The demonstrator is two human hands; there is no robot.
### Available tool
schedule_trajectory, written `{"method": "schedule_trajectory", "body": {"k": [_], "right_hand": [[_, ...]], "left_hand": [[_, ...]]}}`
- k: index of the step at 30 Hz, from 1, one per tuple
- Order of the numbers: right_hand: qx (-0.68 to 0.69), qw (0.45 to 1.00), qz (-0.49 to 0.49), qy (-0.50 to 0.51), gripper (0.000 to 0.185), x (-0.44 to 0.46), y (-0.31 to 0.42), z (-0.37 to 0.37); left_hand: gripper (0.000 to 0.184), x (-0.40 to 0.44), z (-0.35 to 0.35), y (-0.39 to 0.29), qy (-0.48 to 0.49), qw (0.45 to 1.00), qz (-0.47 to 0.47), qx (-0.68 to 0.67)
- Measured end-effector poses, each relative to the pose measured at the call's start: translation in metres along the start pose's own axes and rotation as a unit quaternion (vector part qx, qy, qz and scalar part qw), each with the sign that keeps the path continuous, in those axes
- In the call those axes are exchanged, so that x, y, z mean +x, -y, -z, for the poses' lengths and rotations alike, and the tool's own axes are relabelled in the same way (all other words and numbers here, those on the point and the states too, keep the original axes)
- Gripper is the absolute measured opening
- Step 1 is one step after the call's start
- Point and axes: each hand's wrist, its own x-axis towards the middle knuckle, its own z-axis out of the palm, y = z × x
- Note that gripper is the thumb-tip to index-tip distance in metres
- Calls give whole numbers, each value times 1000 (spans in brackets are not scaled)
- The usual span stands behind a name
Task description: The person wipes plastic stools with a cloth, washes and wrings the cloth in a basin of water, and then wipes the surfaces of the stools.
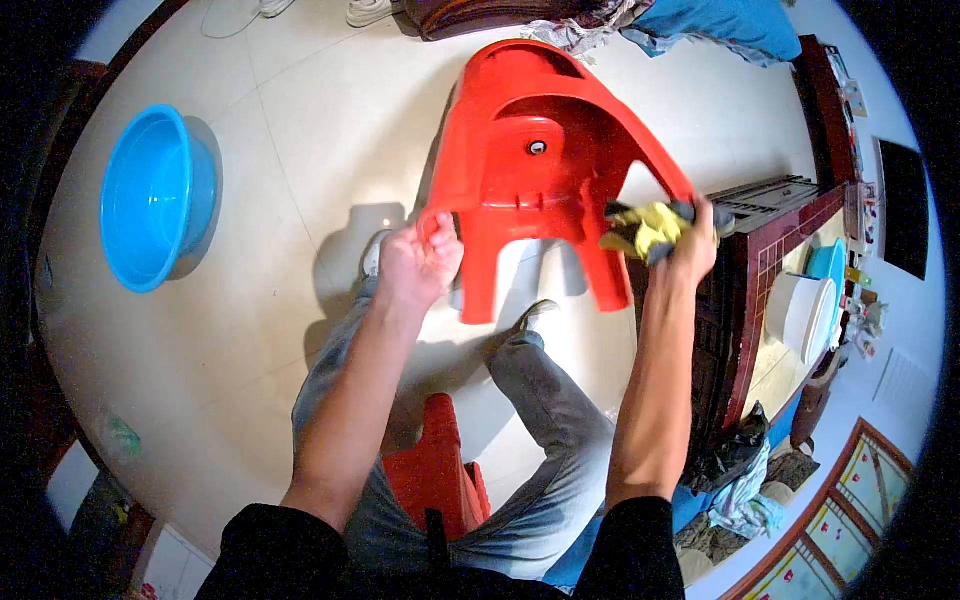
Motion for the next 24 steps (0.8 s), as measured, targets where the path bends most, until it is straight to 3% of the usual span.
{"method": "schedule_trajectory", "body": {"k": [3, 8, 10, 12, 14, 15, 16, 18, 20, 22, 24], "right_hand": [[100, 987, -88, 89, 22, 15, -47, 85], [70, 980, -185, 2, 25, -25, -66, 146], [70, 971, -224, 52, 28, -16, -71, 182], [-15, 968, -252, 17, 29, -21, -49, 184], [-194, 935, -291, 62, 34, -13, -33, 209], [-388, 897, -210, 21, 41, -17, -17, 203], [-523, 848, -71, 56, 48, -25, -2, 195], [-499, 850, 146, 86, 44, -26, 16, 184], [-320, 928, 155, 111, 42, -47, 57, 133], [-275, 918, 244, 152, 34, -65, 82, 79], [-324, 873, 291, 220, 37, -71, 82, 41]], "left_hand": [[11, 5, -21, -6, 63, 995, 46, -62], [15, -13, -44, 18, 65, 995, 60, 54], [17, -30, -59, 31, 44, 991, 50, 119], [23, -34, -59, 42, 38, 982, 56, 174], [27, -35, -53, 61, 43, 972, 71, 218], [37, -37, -53, 73, 54, 957, 99, 266], [47, -42, -54, 84, 48, 946, 116, 300], [51, -47, -49, 107, 97, 928, 142, 330], [52, -51, -42, 120, 110, 923, 155, 334], [54, -55, -40, 125, 116, 938, 179, 275], [59, -52, -36, 125, 143, 936, 194, 257]]}}
